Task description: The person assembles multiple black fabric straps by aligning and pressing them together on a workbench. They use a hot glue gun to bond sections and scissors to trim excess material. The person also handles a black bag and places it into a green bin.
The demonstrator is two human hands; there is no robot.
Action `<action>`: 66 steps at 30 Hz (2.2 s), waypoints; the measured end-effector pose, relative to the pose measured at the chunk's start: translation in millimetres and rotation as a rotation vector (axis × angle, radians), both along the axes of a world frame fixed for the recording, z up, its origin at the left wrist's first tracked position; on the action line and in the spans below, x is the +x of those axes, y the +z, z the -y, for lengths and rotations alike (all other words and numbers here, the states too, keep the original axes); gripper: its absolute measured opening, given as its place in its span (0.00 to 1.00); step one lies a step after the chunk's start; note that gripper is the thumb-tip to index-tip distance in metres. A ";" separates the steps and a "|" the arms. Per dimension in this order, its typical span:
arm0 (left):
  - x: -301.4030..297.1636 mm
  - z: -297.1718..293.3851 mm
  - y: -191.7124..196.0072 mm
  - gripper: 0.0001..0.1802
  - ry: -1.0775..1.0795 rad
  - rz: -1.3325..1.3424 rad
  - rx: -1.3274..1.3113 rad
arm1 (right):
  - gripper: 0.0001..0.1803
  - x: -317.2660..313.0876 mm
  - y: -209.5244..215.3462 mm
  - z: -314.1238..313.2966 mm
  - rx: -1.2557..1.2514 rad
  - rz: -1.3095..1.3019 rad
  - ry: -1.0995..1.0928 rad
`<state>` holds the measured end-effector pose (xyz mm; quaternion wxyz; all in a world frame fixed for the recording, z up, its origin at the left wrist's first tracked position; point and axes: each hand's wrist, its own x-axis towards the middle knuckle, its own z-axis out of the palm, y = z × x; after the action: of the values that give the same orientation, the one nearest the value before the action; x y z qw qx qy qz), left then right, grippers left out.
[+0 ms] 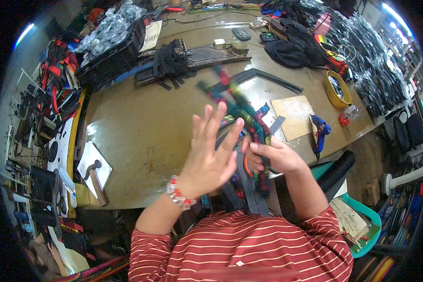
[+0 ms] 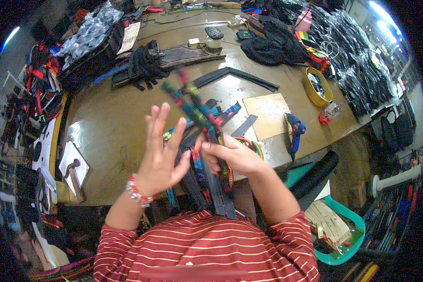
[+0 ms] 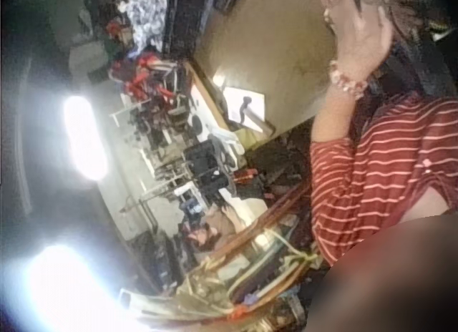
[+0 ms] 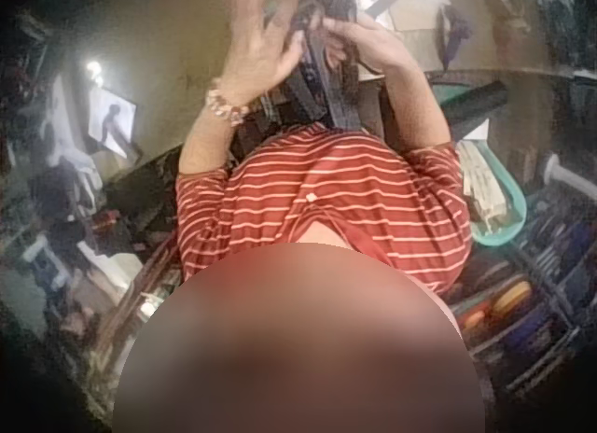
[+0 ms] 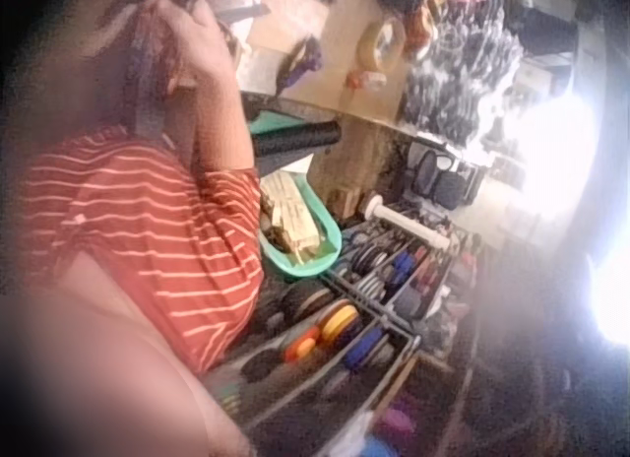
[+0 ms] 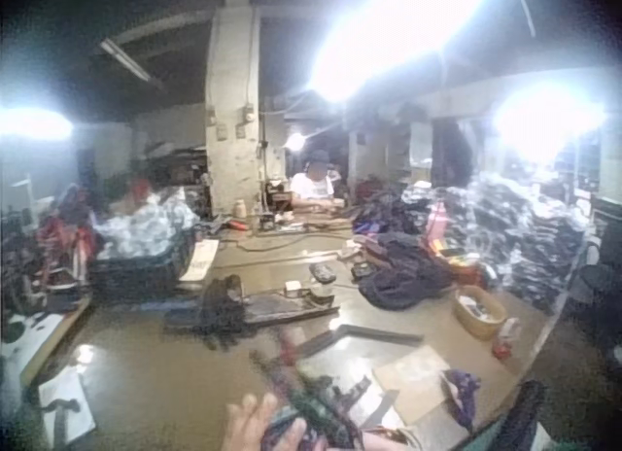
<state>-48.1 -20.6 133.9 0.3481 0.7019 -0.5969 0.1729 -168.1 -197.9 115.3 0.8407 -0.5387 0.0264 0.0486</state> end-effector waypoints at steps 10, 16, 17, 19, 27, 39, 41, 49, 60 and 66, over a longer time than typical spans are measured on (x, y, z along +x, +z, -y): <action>38.5 -10.3 -19.8 0.18 0.255 -0.162 0.583 | 0.27 18.7 16.9 6.0 -1.389 -0.145 -0.119; 49.7 7.0 -54.9 0.17 0.321 -0.293 0.498 | 0.31 21.0 -17.6 6.6 -1.647 0.037 -0.310; 54.8 9.4 -54.7 0.18 0.368 -0.325 0.473 | 0.31 22.0 -18.9 15.8 -1.689 0.068 -0.393; 65.1 12.4 -53.2 0.19 0.377 -0.390 0.428 | 0.33 28.9 -17.9 36.2 -1.740 0.132 -0.296; 106.3 -26.3 -81.8 0.13 0.541 -0.606 0.153 | 0.21 133.1 -4.6 220.0 -1.767 0.428 -0.406; 93.3 -26.5 -117.3 0.15 0.327 -0.549 0.236 | 0.11 62.9 -33.6 130.1 -1.707 -0.353 -0.201; 95.7 -22.1 -115.5 0.12 0.229 -0.780 0.181 | 0.13 9.1 -33.3 77.4 -1.761 -0.518 0.227; 103.9 -5.6 -103.5 0.08 -0.109 -1.497 -0.056 | 0.08 -31.0 -61.2 40.8 -1.584 -0.129 -0.560; 123.3 3.4 -130.4 0.09 -0.262 -1.621 -0.174 | 0.33 -44.4 -70.6 15.0 -1.743 -0.373 -0.438; 116.2 2.9 -142.3 0.11 -0.325 -1.604 -0.223 | 0.25 -19.8 -69.5 20.4 -1.828 -0.471 -0.394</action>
<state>68.0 -23.5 -8.4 0.7568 0.4782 -0.2406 -0.3751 -187.9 -218.3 45.8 0.0628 -0.9477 0.3120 -0.0258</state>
